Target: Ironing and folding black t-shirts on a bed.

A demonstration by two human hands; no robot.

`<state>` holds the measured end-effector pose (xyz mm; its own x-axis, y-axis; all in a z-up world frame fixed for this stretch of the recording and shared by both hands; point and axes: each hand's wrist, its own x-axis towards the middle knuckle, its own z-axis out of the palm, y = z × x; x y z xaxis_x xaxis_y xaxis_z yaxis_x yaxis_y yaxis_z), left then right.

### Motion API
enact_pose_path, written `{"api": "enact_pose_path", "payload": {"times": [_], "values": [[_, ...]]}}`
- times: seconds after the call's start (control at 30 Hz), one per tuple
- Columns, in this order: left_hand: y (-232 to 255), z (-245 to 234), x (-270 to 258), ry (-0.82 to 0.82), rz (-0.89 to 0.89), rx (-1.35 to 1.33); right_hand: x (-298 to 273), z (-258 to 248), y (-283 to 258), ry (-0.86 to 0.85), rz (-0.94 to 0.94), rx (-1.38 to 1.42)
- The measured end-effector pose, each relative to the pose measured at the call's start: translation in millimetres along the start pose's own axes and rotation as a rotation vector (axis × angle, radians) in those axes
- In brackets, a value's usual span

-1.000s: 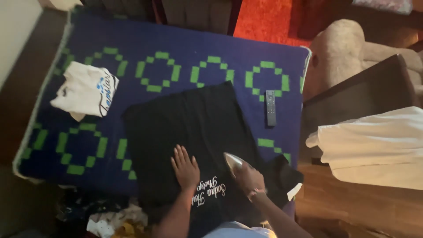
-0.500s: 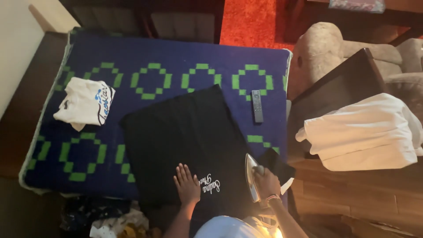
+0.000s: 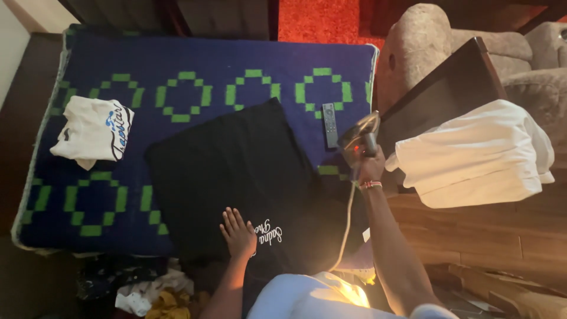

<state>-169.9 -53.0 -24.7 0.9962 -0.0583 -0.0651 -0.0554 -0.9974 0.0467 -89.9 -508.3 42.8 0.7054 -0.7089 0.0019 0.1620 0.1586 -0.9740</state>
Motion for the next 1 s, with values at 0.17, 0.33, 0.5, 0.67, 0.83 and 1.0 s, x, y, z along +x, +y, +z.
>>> {"api": "enact_pose_path", "payload": {"times": [0.17,0.33,0.5,0.67,0.83,1.0], "values": [[4,-7,-3,-0.010,-0.029,0.009,-18,-13,31,0.058,-0.007,0.082],[4,-20,-2,-0.056,-0.053,-0.015,-37,-18,40,0.063,0.079,0.091],[-13,-40,-9,-0.067,0.011,-0.163,-57,-5,13,0.099,-0.171,-0.362],[-72,-49,-12,0.080,-0.275,-0.194,-121,-29,87,0.325,-0.019,-0.801],[-114,-57,-17,0.116,-0.533,-0.329,-176,15,42,-0.049,-0.200,-1.290],[-158,-28,-8,0.156,-0.843,-0.332,-142,20,77,-0.115,-0.308,-1.464]]}}
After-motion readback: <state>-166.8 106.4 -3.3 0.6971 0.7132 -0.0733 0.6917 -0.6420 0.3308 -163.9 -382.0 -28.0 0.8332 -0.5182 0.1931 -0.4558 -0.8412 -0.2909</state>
